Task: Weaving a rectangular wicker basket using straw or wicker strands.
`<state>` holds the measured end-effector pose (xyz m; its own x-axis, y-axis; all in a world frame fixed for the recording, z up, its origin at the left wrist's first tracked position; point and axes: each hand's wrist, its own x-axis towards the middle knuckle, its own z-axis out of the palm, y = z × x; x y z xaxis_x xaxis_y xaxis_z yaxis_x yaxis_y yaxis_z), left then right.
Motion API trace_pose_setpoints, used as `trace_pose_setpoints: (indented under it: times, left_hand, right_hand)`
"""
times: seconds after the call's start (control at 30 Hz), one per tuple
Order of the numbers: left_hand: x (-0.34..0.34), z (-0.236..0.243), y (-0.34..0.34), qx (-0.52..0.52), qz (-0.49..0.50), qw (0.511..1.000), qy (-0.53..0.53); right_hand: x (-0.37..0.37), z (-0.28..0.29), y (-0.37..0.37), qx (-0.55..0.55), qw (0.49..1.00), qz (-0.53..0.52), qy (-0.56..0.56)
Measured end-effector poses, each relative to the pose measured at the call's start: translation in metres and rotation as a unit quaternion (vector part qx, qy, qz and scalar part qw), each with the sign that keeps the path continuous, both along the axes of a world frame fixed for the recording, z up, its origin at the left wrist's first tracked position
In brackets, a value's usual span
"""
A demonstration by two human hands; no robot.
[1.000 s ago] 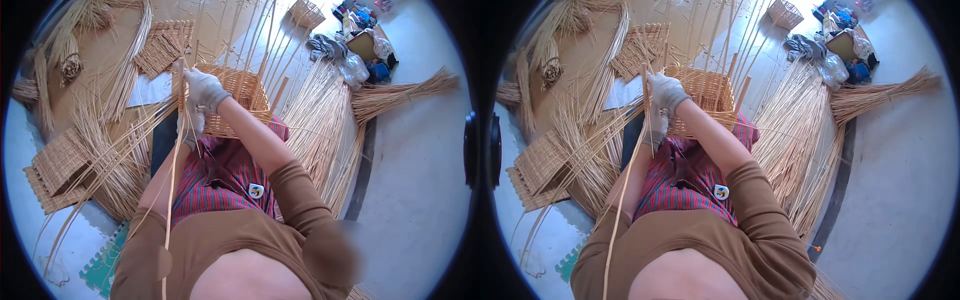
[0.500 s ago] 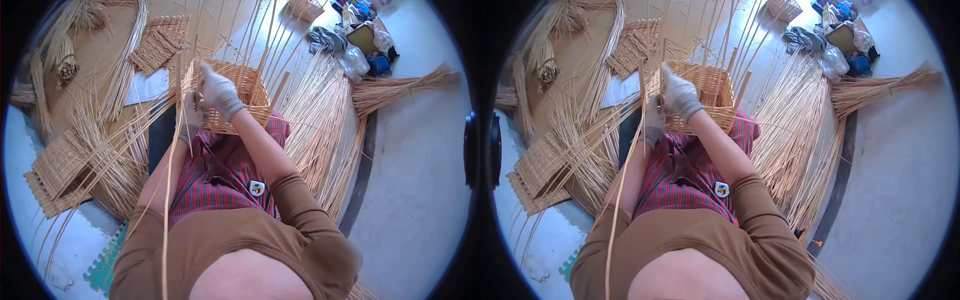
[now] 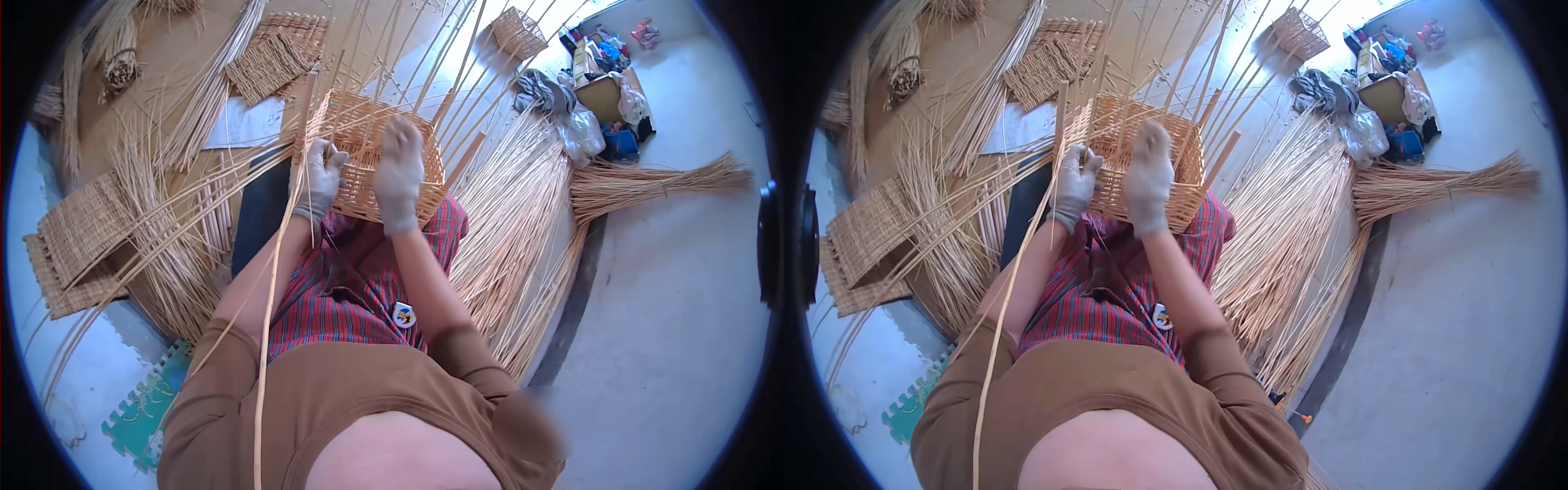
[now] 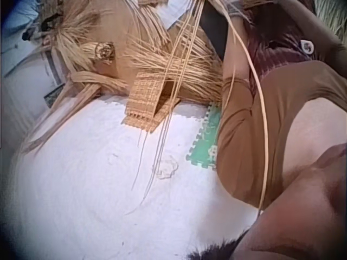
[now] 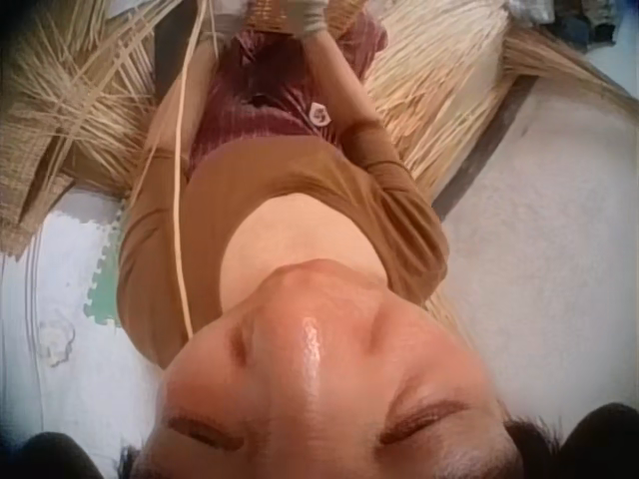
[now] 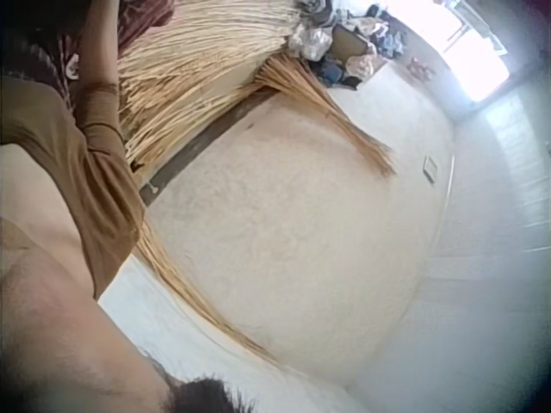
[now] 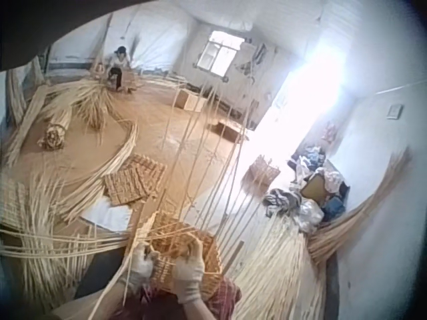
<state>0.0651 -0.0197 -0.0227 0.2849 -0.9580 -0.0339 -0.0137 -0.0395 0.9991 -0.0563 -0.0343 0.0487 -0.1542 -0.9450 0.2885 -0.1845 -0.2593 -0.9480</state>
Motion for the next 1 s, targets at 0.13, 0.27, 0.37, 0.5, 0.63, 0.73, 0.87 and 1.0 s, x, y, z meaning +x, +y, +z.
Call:
trace_pose_setpoints:
  times: [0.13, 0.27, 0.37, 0.5, 0.63, 0.73, 0.87, 1.0]
  left_hand:
    - [-0.006, 0.005, -0.003, 0.055, 0.003, 0.997, -0.059]
    - [-0.003, -0.011, -0.006, 0.044, 0.020, 0.998, -0.049]
    - [-0.011, 0.006, 0.001, -0.005, 0.047, 0.998, 0.032]
    - [-0.020, 0.033, 0.023, -0.219, 0.006, 0.896, -0.386]
    - [-0.056, 0.016, 0.038, -0.132, -0.173, 0.833, -0.509]
    - [-0.063, 0.012, 0.031, -0.122, -0.136, 0.831, -0.525]
    - [-0.058, 0.019, 0.032, -0.137, -0.120, 0.804, -0.566]
    - [-0.068, 0.050, 0.023, -0.009, -0.200, 0.772, -0.603]
  right_hand:
    - [0.028, 0.039, -0.065, 0.001, 0.878, 0.025, 0.477]
    - [0.018, 0.050, -0.053, -0.006, 0.998, 0.030, 0.051]
    - [-0.061, -0.014, 0.003, -0.061, 0.987, 0.022, -0.150]
    - [-0.117, -0.051, 0.063, 0.095, 0.990, -0.062, -0.079]
    - [-0.111, -0.023, 0.014, -0.058, 0.998, -0.008, -0.019]
    - [-0.076, 0.033, -0.043, -0.127, 0.930, -0.036, 0.343]
    - [-0.109, 0.023, -0.002, 0.024, 0.996, -0.083, 0.019]
    - [-0.140, -0.051, 0.085, 0.076, 0.986, -0.145, 0.015]
